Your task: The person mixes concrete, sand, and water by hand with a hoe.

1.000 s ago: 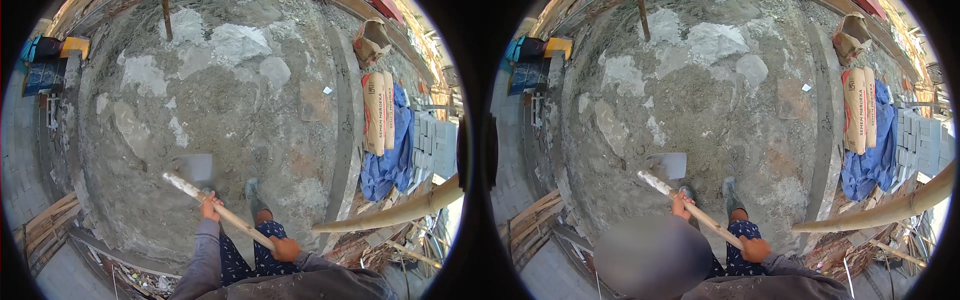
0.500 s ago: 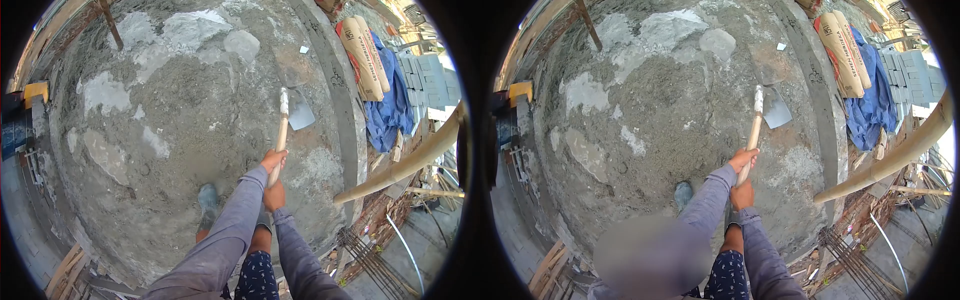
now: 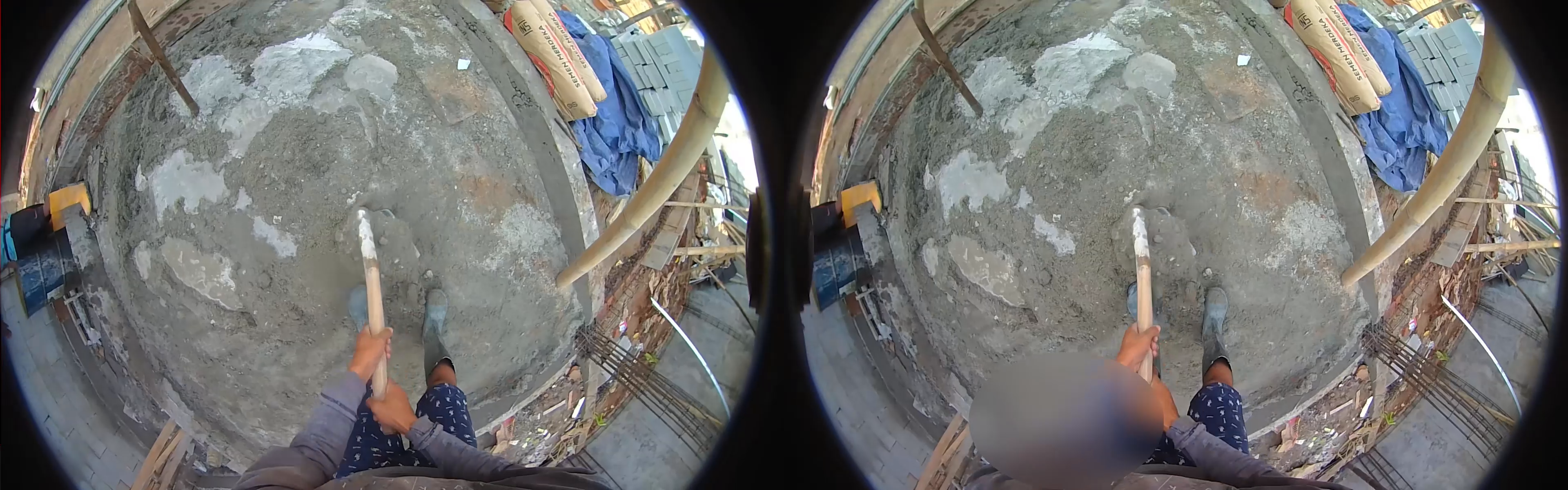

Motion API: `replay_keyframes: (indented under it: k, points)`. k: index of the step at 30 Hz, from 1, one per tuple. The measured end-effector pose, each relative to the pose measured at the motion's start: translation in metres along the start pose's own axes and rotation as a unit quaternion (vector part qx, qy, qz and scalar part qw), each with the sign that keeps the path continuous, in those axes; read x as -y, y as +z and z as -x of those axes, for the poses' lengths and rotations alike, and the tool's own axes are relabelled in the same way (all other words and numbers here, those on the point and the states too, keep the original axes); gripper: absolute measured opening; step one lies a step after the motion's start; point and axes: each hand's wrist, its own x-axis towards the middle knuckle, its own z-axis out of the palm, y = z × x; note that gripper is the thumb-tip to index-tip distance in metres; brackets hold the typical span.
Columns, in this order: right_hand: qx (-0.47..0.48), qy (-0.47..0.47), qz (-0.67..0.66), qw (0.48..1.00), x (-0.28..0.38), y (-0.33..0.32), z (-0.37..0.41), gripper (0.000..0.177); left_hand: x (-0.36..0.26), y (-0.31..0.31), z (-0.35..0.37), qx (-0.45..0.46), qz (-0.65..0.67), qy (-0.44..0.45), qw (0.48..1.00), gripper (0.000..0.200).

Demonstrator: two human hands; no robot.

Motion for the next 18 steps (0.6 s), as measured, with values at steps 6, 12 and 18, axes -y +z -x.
replay_keyframes:
  k: [6, 12, 18]
  points:
    - [0.080, -0.089, 0.164, 0.979, -0.055, 0.017, 0.032, 0.046, 0.042, -0.060, 0.066, -0.211, 0.026, 0.031, 0.977, 0.031]
    - [-0.245, -0.324, 0.051, 0.912, -0.082, 0.044, -0.048, 0.046, -0.018, -0.002, -0.015, -0.074, -0.031, 0.091, 0.993, 0.031]
    - [-0.264, -0.117, 0.080, 0.954, -0.010, -0.091, -0.108, 0.046, -0.062, 0.138, -0.095, 0.154, -0.113, 0.109, 0.976, 0.024]
